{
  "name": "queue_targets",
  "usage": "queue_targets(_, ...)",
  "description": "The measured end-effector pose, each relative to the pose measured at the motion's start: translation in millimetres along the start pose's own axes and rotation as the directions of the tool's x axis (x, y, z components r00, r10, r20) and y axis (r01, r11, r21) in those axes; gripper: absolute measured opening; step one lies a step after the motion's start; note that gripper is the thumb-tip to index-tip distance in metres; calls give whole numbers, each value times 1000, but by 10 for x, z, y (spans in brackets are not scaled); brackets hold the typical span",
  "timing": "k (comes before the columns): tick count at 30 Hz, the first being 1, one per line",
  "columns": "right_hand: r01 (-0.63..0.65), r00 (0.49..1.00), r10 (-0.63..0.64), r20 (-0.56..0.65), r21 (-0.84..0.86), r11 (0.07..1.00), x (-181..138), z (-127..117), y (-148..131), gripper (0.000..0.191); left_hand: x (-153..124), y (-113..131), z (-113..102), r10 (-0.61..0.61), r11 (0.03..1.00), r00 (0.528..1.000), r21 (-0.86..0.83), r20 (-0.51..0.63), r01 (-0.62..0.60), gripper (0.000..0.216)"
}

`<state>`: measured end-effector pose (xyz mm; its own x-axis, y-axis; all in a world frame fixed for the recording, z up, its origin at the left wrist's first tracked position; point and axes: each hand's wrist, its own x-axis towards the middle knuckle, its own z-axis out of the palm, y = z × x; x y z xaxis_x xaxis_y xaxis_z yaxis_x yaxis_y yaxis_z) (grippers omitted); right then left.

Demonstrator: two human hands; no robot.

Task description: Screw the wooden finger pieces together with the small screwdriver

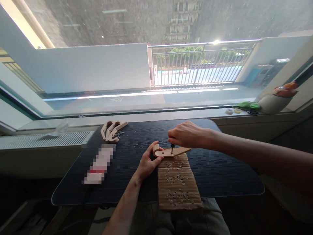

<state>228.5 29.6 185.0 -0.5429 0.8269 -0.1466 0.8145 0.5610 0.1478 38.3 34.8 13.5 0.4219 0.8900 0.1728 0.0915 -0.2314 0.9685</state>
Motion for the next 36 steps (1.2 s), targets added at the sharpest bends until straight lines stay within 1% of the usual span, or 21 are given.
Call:
queue_targets(5,142,990,-142,5,25,990,-85,-65,39,23,10,-6,1,0,1000,1000,2,3,0,58)
queue_targets(7,171,985,-171,14,33,985,-91,-60,57,22,12,-3,3,-4,1000,1000,5,1,4,57)
queue_targets(10,182,983,-183,6,42,982,-79,-27,75,21,8,12,7,-19,1000,1000,7,-3,19,57)
queue_targets(13,141,990,-140,-7,58,988,-61,28,77,23,8,23,9,-23,1000,1000,13,-4,23,57)
queue_targets(18,-48,998,50,-28,62,997,-18,121,60,31,19,8,5,-7,1000,1000,25,0,7,57)
queue_targets(21,-94,995,95,-31,36,995,-3,114,43,35,13,-4,3,3,1000,1000,29,2,-3,56)
queue_targets(24,-59,998,59,-8,17,998,-17,47,39,36,3,-5,3,13,1000,1000,24,-3,-13,56)
queue_targets(27,45,999,-45,10,32,998,-42,-32,50,28,0,-1,3,7,1000,1000,14,6,-7,56)
queue_targets(30,144,988,-146,45,46,988,-46,-73,53,18,3,-2,3,0,1000,1000,19,5,0,56)
queue_targets(33,180,981,-182,65,35,983,-19,-65,36,16,8,-5,3,-4,1000,1000,14,0,4,55)
queue_targets(36,175,982,-177,64,37,984,11,-24,13,17,15,-3,0,-12,1000,1000,5,11,12,56)
